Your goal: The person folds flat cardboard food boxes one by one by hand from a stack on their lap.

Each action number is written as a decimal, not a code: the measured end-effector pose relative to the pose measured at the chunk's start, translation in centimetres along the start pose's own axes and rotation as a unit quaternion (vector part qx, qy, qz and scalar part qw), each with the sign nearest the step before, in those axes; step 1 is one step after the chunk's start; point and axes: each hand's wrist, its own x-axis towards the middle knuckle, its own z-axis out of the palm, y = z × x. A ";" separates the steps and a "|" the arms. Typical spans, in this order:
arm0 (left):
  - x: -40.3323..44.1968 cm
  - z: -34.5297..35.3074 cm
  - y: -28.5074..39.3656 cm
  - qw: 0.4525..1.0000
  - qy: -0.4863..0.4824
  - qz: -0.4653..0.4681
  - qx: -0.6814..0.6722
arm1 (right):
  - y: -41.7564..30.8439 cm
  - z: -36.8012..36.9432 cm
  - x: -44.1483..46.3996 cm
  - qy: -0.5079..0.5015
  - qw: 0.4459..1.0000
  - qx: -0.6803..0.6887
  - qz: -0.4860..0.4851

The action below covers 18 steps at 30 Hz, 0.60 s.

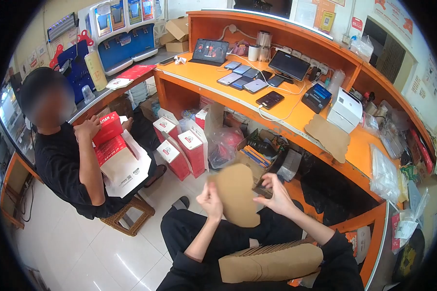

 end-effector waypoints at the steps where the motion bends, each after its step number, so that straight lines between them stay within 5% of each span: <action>1: 0.1 0.1 0.4 0.995 0.041 -0.077 -0.045 | 0.3 0.1 -0.6 -0.080 0.981 0.147 0.103; 2: 0.2 0.2 0.9 0.981 0.081 -0.153 -0.089 | 0.9 0.4 -0.9 -0.141 0.958 0.210 0.134; 4: -0.1 0.3 -0.1 0.985 0.053 -0.137 -0.094 | 0.9 0.7 -0.8 -0.260 0.887 0.330 0.190; 7: 0.3 1.8 2.0 0.996 0.035 -0.037 -0.068 | 0.1 0.5 -0.3 -0.160 0.905 0.341 0.199; 9: 0.0 1.0 2.8 0.973 -0.084 0.095 0.191 | 0.0 0.2 0.4 -0.100 0.933 0.309 0.152; 11: -0.1 1.0 3.5 0.921 -0.198 0.161 0.294 | -0.6 -0.3 0.6 -0.109 0.957 0.250 0.105; 13: -0.3 1.4 4.1 0.902 -0.311 0.162 0.251 | -1.6 -0.3 0.8 -0.121 0.966 0.216 0.070; 18: -1.3 1.1 2.0 0.911 -0.349 0.120 0.186 | -3.8 -0.6 1.3 -0.120 0.980 0.153 0.036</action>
